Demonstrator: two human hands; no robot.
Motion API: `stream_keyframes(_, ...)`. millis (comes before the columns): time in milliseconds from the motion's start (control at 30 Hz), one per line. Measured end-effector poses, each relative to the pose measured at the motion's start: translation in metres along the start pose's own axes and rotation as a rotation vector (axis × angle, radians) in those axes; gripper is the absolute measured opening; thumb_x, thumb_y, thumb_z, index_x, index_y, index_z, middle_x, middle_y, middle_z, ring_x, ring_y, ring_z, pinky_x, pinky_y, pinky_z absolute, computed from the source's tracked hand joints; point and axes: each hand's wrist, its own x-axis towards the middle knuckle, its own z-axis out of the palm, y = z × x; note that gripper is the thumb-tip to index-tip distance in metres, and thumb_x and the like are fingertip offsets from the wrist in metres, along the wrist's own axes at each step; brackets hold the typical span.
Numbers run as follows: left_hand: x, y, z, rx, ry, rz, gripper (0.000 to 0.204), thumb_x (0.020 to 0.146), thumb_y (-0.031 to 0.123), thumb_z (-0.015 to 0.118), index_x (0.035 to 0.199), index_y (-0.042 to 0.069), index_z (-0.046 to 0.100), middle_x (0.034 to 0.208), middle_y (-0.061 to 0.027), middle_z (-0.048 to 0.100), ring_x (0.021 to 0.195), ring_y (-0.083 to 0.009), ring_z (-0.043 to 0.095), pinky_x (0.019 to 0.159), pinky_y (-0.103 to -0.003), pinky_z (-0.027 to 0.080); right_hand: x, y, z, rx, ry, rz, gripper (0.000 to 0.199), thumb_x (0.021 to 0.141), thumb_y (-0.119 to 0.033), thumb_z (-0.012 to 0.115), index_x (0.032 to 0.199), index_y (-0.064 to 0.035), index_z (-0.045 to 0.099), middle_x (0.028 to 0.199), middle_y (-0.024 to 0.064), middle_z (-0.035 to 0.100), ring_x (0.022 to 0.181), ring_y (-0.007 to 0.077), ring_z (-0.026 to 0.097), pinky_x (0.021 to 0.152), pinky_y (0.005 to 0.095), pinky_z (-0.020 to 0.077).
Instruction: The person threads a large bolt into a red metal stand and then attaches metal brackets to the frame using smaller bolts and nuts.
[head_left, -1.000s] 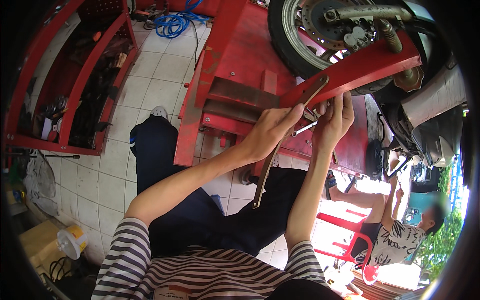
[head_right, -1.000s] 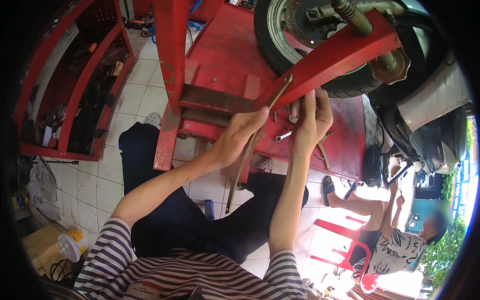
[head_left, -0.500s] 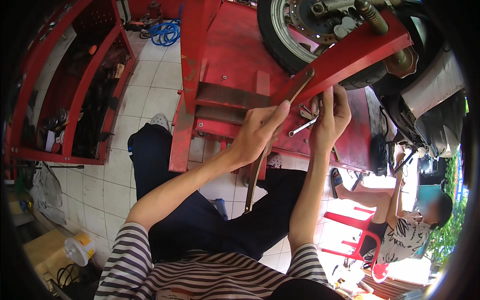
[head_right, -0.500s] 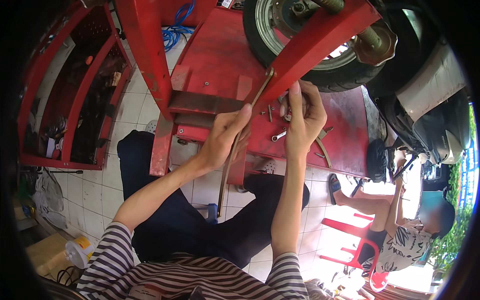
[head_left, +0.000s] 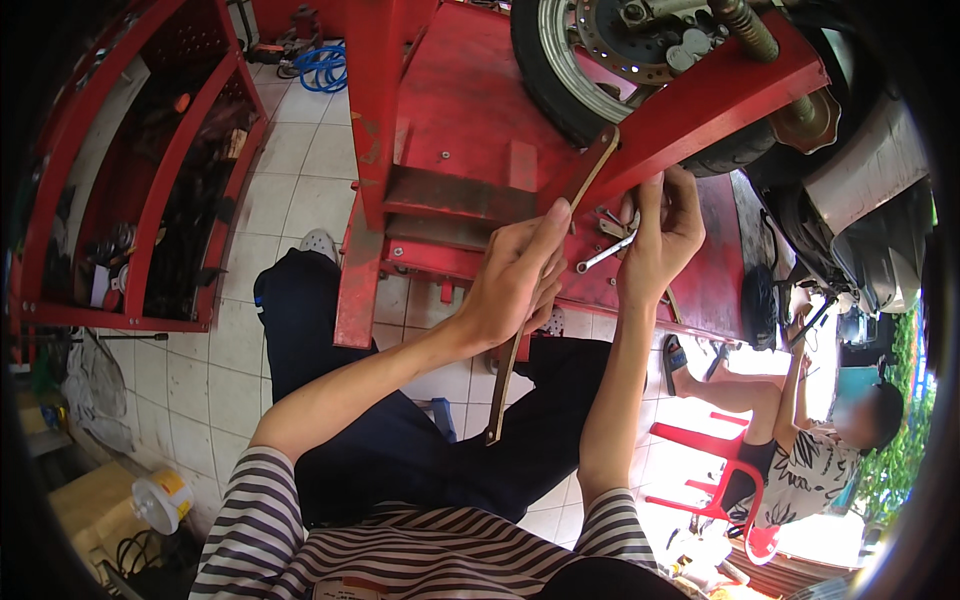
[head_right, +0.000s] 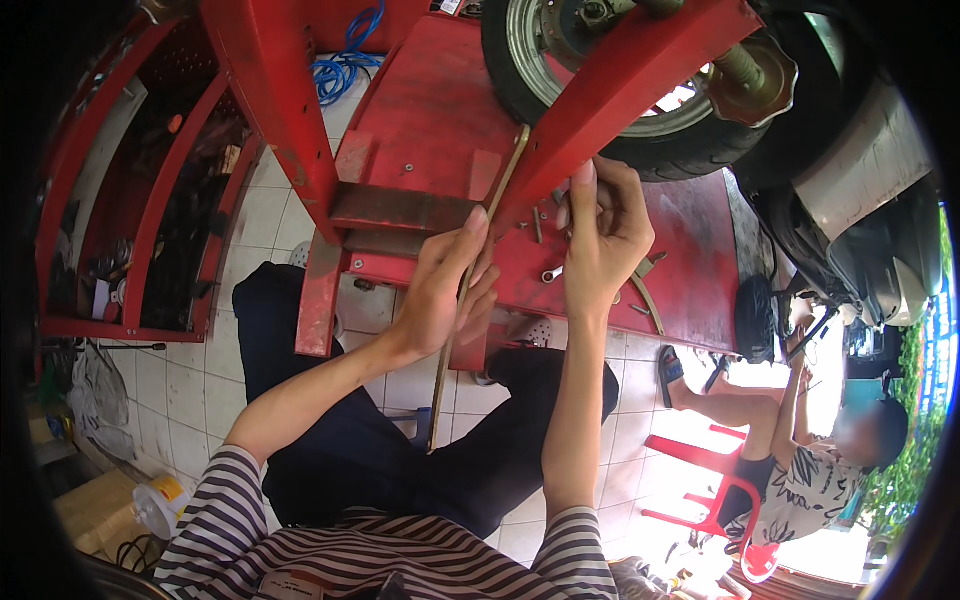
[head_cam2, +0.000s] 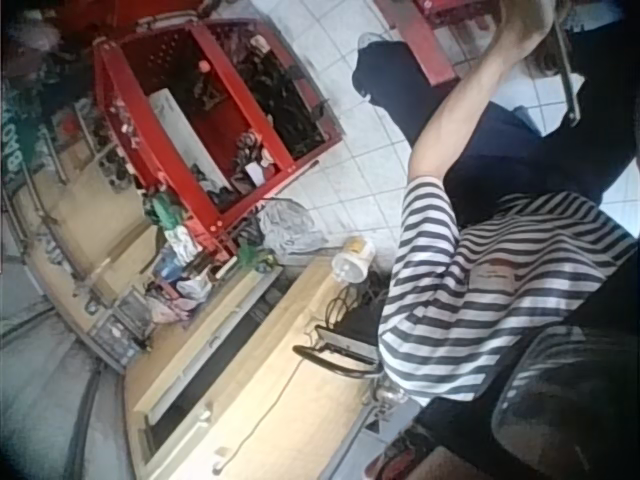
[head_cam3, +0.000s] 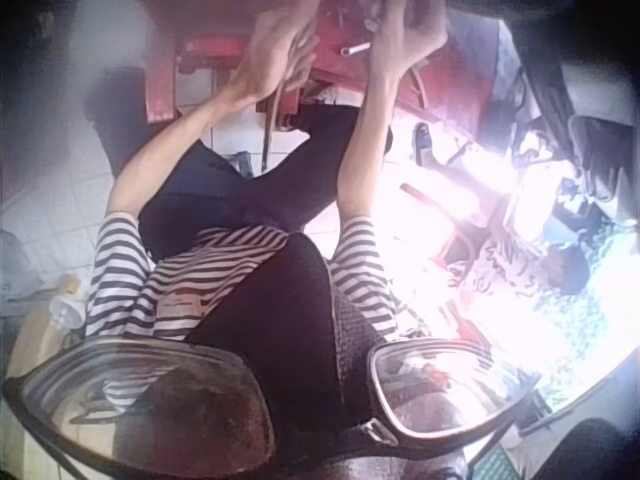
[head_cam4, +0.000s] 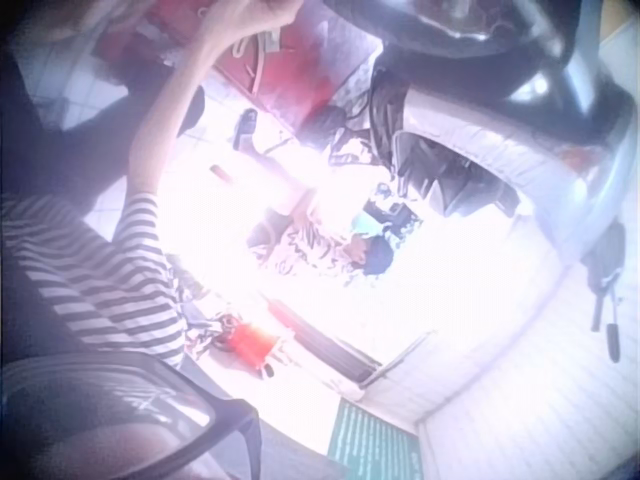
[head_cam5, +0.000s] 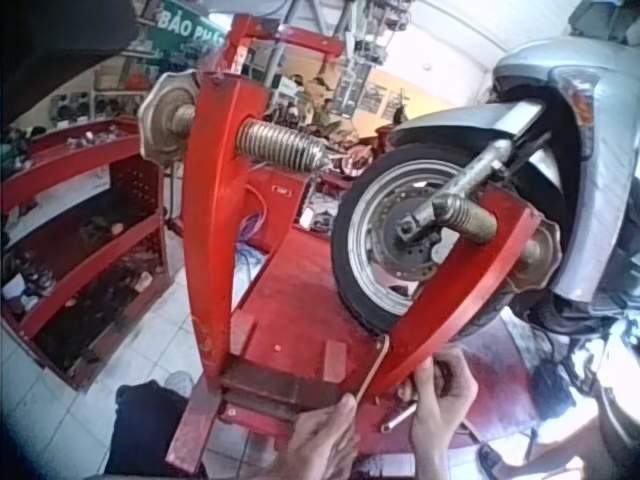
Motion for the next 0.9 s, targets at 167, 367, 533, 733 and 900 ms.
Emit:
stream_keyframes(167, 0.001, -0.006, -0.001, 0.014, 0.023, 0.000, 0.048, 0.103, 0.045, 0.043, 0.067, 0.014, 0.035, 0.056, 0.0078, 0.023, 0.043, -0.0030, 0.021, 0.037, -0.022, 0.020, 0.000, 0.006, 0.000, -0.077, 0.036, -0.097, 0.010, 0.095, -0.005, 0.063, 0.102, 0.0019, 0.061, 0.076, 0.0019, 0.060, 0.058, 0.0036, 0.050, 0.051, 0.0189, 0.0357)
stream_keyframes(367, 0.001, 0.000, -0.004, -0.006, 0.023, 0.009, 0.047, 0.104, 0.044, 0.042, 0.069, 0.014, 0.036, 0.058, 0.0076, 0.024, 0.043, -0.0032, 0.021, 0.038, -0.022, 0.018, 0.003, 0.010, -0.001, -0.067, 0.012, -0.112, 0.010, 0.096, -0.005, 0.062, 0.102, 0.0013, 0.058, 0.086, 0.0026, 0.059, 0.061, 0.0048, 0.049, 0.052, 0.0193, 0.0369)
stream_keyframes(533, 0.005, 0.015, -0.005, -0.031, 0.031, 0.067, 0.051, 0.101, 0.050, 0.044, 0.067, 0.013, 0.036, 0.047, 0.0069, 0.027, 0.033, -0.0031, 0.025, 0.030, -0.021, 0.025, 0.001, 0.010, 0.010, 0.162, 0.036, -0.050, 0.013, 0.100, -0.009, 0.056, 0.108, -0.0004, 0.052, 0.089, 0.0052, 0.056, 0.059, 0.0067, 0.048, 0.052, 0.0205, 0.0369)
stream_keyframes(733, 0.012, 0.031, -0.015, 0.031, 0.003, 0.156, 0.048, 0.104, 0.046, 0.038, 0.071, 0.011, 0.037, 0.043, 0.0006, 0.033, 0.028, -0.0099, 0.032, 0.030, -0.026, 0.034, 0.005, 0.013, 0.000, 0.202, 0.017, -0.033, 0.013, 0.100, -0.010, 0.055, 0.107, 0.0002, 0.051, 0.091, 0.0079, 0.056, 0.054, 0.0080, 0.048, 0.049, 0.0212, 0.0347)
stream_keyframes(900, 0.012, 0.035, -0.015, -0.041, -0.038, 0.067, 0.046, 0.104, 0.044, 0.039, 0.073, 0.010, 0.038, 0.043, 0.0007, 0.033, 0.026, -0.0105, 0.031, 0.027, -0.026, 0.032, 0.004, 0.011, -0.004, 0.103, 0.057, -0.037, 0.012, 0.100, -0.008, 0.055, 0.107, 0.0015, 0.053, 0.091, 0.0098, 0.059, 0.053, 0.0072, 0.049, 0.045, 0.0207, 0.0319)
